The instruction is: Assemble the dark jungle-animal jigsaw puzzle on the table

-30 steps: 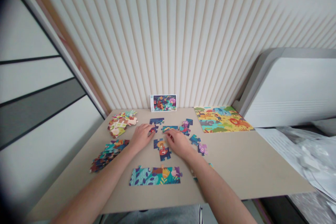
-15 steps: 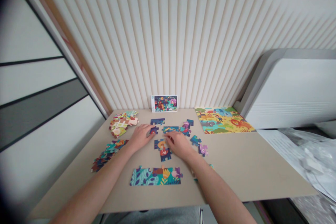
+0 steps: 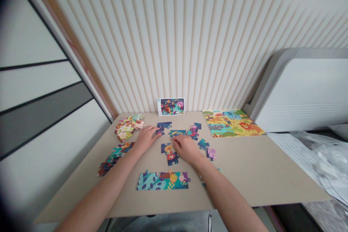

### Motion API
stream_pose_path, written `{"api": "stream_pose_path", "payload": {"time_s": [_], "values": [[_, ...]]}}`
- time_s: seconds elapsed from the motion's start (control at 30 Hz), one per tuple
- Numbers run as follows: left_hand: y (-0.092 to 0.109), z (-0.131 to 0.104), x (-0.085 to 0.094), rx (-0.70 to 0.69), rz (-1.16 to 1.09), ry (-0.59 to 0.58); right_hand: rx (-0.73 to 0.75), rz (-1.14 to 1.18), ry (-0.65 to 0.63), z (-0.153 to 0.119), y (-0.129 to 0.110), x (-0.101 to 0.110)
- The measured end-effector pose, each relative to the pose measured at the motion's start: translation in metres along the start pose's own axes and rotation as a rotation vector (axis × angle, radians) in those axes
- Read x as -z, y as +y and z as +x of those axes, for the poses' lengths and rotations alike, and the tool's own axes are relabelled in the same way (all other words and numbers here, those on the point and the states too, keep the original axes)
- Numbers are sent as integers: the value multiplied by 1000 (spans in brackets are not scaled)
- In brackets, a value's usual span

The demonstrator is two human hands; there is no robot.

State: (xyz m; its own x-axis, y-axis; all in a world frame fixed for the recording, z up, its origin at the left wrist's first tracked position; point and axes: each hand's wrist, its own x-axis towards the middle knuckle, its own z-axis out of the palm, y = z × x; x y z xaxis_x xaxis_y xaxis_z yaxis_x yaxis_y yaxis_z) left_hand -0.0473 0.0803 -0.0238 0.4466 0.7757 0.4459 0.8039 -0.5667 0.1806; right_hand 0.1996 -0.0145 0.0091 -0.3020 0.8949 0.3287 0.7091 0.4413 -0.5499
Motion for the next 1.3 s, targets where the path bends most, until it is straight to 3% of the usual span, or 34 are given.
{"api": "stream_pose_path", "payload": {"time_s": [0.77,0.87,1.1,1.3], "values": [[3,-2,-6,-31,28,-48,51,-13,-17,0,5,-3],[1,-3,-6,-29,20,-64,53,-20,-75,-1,6,4],[4,-7,-3,-25,30,-69,65,-96,-338,-5,13,18],[-1,-18,7,-34,53,-95,36,-108,-393,-5,11,20]]}}
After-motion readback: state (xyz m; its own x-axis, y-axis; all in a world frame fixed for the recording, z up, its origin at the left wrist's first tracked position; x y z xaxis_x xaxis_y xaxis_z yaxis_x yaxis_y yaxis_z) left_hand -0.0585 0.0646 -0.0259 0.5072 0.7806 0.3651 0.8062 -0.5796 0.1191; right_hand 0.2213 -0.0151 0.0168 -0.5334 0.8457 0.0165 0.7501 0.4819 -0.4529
